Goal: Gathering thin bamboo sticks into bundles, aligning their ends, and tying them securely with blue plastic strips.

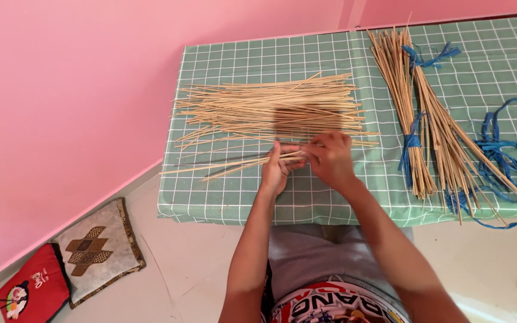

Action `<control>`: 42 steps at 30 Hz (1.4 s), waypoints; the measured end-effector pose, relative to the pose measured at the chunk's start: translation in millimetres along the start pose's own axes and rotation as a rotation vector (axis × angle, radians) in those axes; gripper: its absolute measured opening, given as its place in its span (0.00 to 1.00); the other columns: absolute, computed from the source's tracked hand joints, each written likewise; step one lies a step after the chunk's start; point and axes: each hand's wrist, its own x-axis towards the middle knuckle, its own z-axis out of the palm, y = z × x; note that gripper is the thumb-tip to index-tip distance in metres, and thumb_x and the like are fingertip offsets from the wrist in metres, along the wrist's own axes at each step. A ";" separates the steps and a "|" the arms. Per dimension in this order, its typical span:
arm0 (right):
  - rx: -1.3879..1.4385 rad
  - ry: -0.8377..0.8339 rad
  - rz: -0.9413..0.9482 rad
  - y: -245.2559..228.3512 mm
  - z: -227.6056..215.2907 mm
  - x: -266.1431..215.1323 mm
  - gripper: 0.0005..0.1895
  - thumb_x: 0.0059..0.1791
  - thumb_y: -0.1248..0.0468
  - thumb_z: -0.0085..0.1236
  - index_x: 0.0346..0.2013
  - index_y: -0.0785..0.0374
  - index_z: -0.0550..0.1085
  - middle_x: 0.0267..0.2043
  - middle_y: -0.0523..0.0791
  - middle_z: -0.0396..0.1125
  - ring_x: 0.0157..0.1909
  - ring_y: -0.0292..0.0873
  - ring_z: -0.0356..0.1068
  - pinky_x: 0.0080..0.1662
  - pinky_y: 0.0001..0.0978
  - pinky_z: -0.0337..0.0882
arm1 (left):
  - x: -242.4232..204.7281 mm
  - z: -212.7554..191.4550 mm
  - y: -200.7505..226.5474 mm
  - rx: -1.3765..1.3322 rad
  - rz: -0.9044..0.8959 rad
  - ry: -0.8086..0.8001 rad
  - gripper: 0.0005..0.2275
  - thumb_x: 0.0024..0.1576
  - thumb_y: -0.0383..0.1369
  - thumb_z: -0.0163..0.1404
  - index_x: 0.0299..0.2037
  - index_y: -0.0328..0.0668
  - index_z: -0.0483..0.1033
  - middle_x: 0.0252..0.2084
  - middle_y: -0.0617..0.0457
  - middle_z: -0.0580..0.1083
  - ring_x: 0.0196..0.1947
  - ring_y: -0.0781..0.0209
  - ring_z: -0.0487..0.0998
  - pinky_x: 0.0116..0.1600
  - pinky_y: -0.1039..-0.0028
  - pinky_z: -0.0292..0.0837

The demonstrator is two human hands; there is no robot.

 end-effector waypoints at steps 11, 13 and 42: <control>0.669 0.518 0.742 18.6 -7.3 -62.0 0.52 0.46 0.85 0.54 0.80 0.56 0.46 0.60 0.50 0.49 0.50 0.43 0.68 0.43 0.23 0.71 | 8.8 -8.9 -5.5 -0.014 0.015 0.050 0.32 0.68 0.54 0.34 0.44 0.24 0.76 0.39 0.28 0.79 0.35 0.44 0.85 0.40 0.66 0.87; 0.730 0.541 0.753 11.4 -8.5 -65.4 0.52 0.47 0.85 0.51 0.80 0.55 0.44 0.59 0.49 0.52 0.45 0.38 0.71 0.41 0.20 0.71 | 4.5 -7.9 -5.3 -0.005 0.011 0.053 0.32 0.68 0.55 0.34 0.43 0.23 0.76 0.40 0.28 0.79 0.35 0.44 0.85 0.40 0.66 0.86; 0.962 0.474 0.748 -21.1 -3.2 -64.0 0.39 0.49 0.80 0.51 0.74 0.62 0.56 0.51 0.49 0.69 0.43 0.38 0.71 0.31 0.21 0.72 | -1.4 3.3 3.2 0.039 0.033 0.064 0.30 0.68 0.53 0.35 0.37 0.25 0.76 0.38 0.32 0.80 0.34 0.45 0.85 0.38 0.68 0.87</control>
